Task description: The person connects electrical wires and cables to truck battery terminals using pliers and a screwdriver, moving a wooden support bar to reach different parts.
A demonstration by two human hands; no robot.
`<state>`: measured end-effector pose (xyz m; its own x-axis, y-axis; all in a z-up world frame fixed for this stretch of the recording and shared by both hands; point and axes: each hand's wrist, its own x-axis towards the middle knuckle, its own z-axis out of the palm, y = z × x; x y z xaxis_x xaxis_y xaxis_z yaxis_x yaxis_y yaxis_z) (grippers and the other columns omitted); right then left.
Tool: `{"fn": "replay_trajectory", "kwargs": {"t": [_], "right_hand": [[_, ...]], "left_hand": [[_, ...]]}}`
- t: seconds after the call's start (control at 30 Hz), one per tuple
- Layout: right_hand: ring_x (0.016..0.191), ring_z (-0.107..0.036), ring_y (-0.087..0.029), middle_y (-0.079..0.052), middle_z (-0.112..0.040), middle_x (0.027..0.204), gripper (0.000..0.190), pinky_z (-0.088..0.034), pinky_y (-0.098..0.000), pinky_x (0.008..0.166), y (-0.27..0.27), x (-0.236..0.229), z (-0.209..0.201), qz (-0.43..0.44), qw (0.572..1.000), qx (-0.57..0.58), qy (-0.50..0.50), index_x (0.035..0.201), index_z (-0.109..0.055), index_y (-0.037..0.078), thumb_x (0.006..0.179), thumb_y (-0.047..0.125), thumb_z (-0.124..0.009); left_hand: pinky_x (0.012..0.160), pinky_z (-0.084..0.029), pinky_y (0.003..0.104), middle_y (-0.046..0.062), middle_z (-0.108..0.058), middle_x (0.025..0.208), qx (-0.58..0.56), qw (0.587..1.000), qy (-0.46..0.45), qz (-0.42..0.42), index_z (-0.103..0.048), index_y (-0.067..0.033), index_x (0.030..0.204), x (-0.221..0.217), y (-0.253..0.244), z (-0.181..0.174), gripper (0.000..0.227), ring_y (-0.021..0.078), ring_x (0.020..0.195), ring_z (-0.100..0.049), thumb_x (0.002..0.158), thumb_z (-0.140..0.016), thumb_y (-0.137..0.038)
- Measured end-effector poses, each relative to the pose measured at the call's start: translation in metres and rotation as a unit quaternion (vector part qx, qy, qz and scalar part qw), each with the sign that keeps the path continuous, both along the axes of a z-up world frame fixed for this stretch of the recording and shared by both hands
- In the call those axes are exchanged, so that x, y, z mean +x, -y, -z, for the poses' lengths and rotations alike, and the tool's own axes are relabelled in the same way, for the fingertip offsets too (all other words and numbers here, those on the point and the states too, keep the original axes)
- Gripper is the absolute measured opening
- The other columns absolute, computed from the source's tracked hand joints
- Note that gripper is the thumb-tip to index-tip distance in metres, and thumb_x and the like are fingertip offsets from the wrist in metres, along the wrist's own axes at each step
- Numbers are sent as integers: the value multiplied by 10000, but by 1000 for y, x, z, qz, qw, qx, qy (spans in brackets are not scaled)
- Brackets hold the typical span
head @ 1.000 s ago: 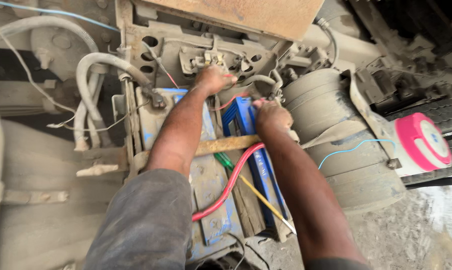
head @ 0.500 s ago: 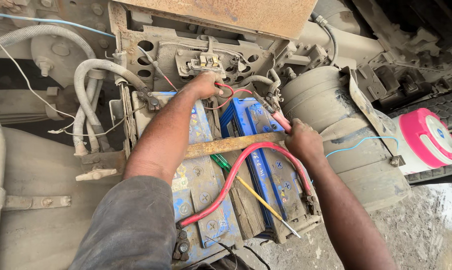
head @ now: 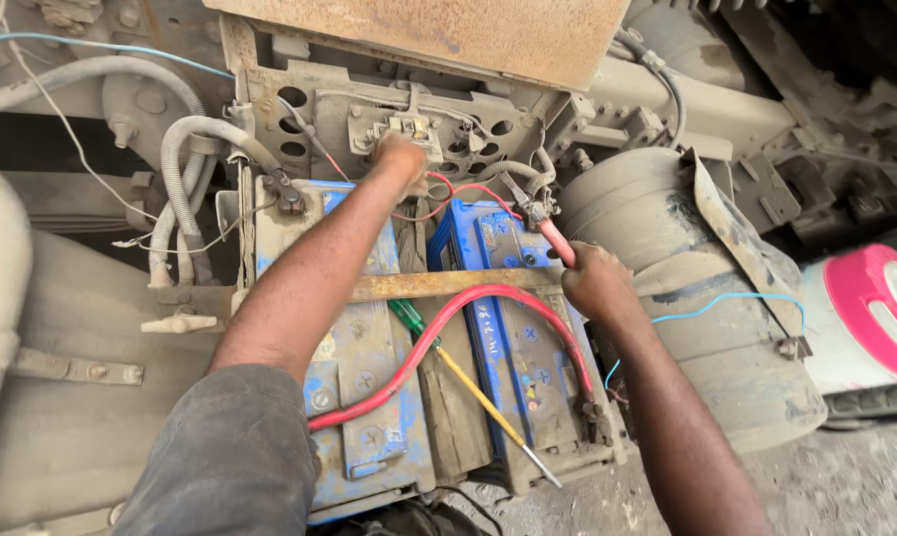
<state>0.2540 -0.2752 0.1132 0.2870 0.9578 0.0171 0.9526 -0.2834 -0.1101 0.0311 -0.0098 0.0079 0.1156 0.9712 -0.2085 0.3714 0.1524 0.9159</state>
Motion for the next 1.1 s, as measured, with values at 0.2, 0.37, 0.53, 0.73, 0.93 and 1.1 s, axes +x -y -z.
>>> {"fn": "replay_trajectory", "kwargs": {"t": [0.2, 0.37, 0.53, 0.73, 0.93, 1.1], "right_hand": [[1101, -649, -420, -201, -718, 1126, 437, -473, -571, 996, -36, 20, 12, -73, 997, 38, 2, 1204, -734, 195, 830, 124, -519], [1104, -665, -408, -212, -723, 1128, 376, -513, -525, 985, -67, 41, 32, -147, 988, 28, 48, 1179, -730, 153, 850, 153, -547], [1065, -674, -407, -221, -724, 1092, 379, -527, -514, 945, -98, 52, 50, -208, 972, 39, 100, 1185, -708, 94, 836, 140, -569], [1091, -680, -379, -198, -727, 1097, 271, -537, -513, 931, -125, 54, 60, -234, 955, 17, 181, 1104, -724, 91, 883, 190, -602], [1091, -699, -344, -181, -723, 1157, 290, -541, -496, 944, -147, 41, 50, -261, 941, -21, 213, 1157, -720, 103, 921, 226, -606], [1155, -670, -305, -143, -700, 1212, 375, -512, -501, 982, -157, 34, 35, -283, 925, -67, 244, 1242, -680, 133, 884, 237, -643]], "left_hand": [[864, -558, 398, 128, -724, 1107, -54, 996, -77, -8, -743, -123, 1116, 50, 35, 17, 258, 270, 992, -707, 895, -642, -39], [910, -541, 404, 120, -694, 1178, -49, 991, -110, -63, -716, -146, 1172, 63, 42, 40, 297, 275, 1054, -684, 916, -611, -39], [955, -525, 411, 111, -664, 1249, -31, 992, -101, -74, -688, -169, 1228, 47, 36, 51, 337, 281, 1116, -661, 937, -581, -40], [1009, -505, 419, 101, -629, 1334, -7, 992, -102, -72, -655, -197, 1296, 45, 36, 55, 385, 287, 1191, -633, 962, -544, -41], [1064, -485, 426, 90, -593, 1419, 14, 993, -101, -64, -623, -224, 1363, 45, 42, 51, 434, 293, 1265, -605, 987, -508, -41], [1108, -465, 444, 98, -562, 1479, -56, 993, -66, -76, -569, -228, 1431, 42, 51, 35, 409, 294, 1313, -591, 1071, -407, -120]]}}
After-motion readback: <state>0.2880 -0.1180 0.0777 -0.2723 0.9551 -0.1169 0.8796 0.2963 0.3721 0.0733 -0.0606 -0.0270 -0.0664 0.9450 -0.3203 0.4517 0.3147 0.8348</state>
